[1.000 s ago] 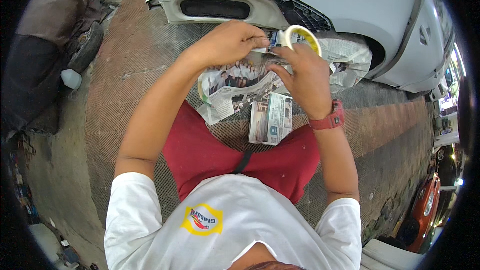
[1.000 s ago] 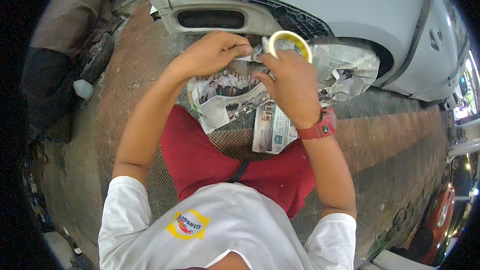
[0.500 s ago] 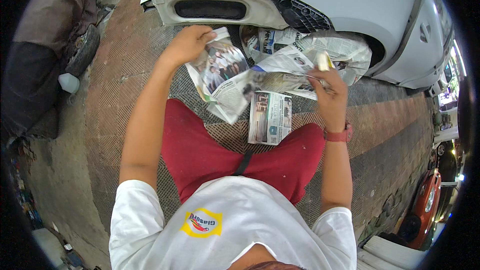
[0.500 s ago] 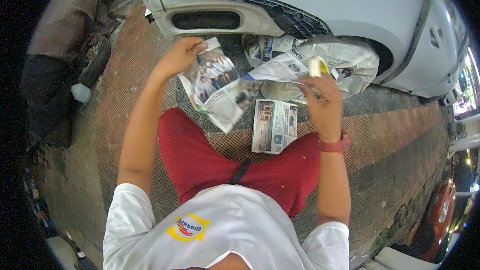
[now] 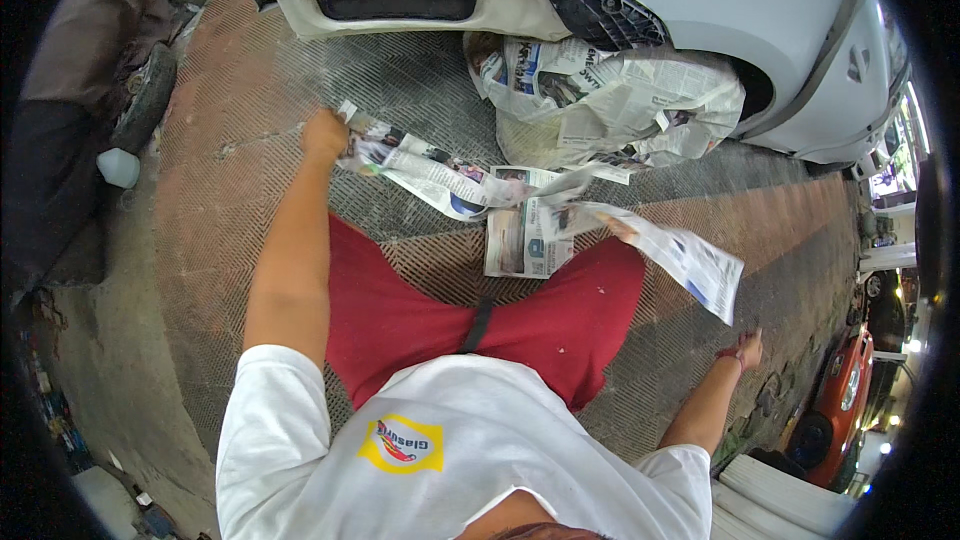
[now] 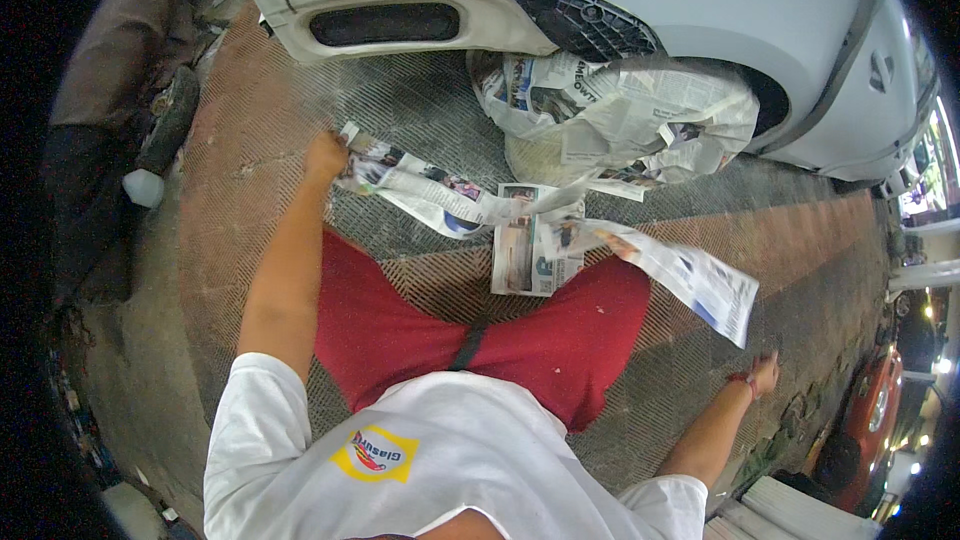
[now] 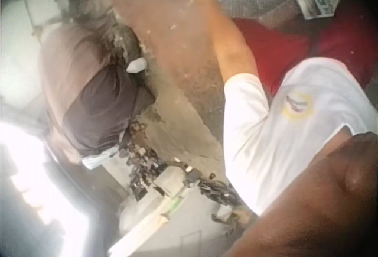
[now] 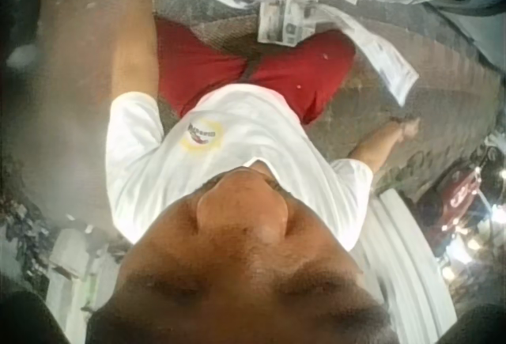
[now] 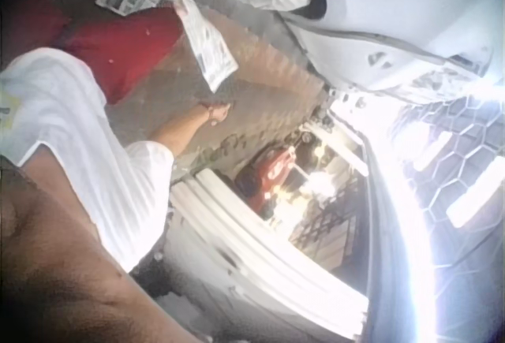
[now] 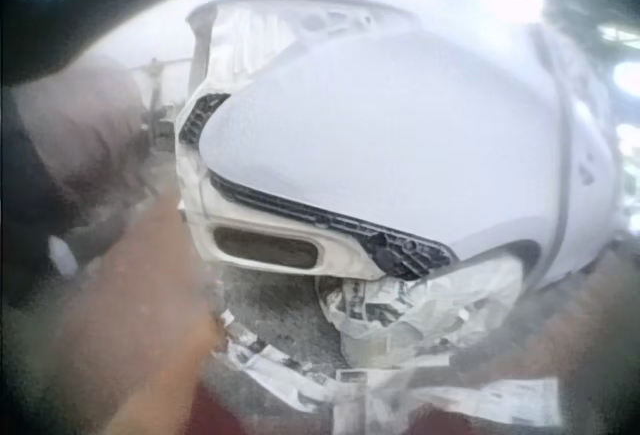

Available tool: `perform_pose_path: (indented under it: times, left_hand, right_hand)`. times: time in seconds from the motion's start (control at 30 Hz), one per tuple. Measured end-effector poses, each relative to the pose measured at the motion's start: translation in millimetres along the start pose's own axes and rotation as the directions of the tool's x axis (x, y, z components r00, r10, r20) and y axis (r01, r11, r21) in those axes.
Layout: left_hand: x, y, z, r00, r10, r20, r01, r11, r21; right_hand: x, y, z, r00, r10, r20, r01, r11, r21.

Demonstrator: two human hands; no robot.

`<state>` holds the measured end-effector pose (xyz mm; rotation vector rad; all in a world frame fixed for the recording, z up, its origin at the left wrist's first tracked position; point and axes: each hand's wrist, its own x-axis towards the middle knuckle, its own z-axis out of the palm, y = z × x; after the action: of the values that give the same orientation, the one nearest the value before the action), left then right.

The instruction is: The person sits on the floor and uses newspaper and masking tape to cover the front bumper of a white car. They tear newspaper into strips, apply tape to secure the paper, and smooth the edges to ensure full coverage of the bumper area.

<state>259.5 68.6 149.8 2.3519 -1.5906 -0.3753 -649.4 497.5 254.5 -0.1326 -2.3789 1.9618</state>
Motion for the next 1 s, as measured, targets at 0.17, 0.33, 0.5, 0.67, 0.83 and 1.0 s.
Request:
perform_pose_path:
  times: [0.17,0.33,0.5,0.67,0.83,1.0]
  left_hand:
    - [-45.7,20.2,68.2,0.982,-0.081,0.168,0.083,0.997,-0.001]
    - [-77.3,42.2,76.0,0.981,0.140,0.132,-0.139,0.990,-0.015]
    - [-98.5,78.8,-7.1,0.881,0.473,-0.030,-0.471,0.866,-0.167]
    - [-158.0,130.0,-125.8,0.820,0.570,-0.050,-0.558,0.777,-0.290]
    - [-203.7,181.6,-228.2,0.704,0.709,-0.051,-0.703,0.685,-0.191]
    - [-220.2,183.5,-298.6,0.619,0.771,-0.150,-0.785,0.612,-0.095]
  right_hand:
    - [3.8,43.4,-56.1,0.982,-0.178,0.067,0.189,0.892,-0.411]
    - [-104.2,55.2,35.7,0.790,-0.281,0.546,0.507,0.800,-0.321]
    - [-246.8,35.7,166.2,0.256,-0.488,0.835,0.822,0.564,0.078]
    - [-392.2,78.9,248.5,-0.273,-0.061,0.960,0.921,0.272,0.279]
    - [-499.7,132.1,247.9,-0.370,0.062,0.927,0.928,0.081,0.365]
    - [-533.3,149.0,251.3,-0.327,-0.276,0.904,0.860,0.309,0.405]
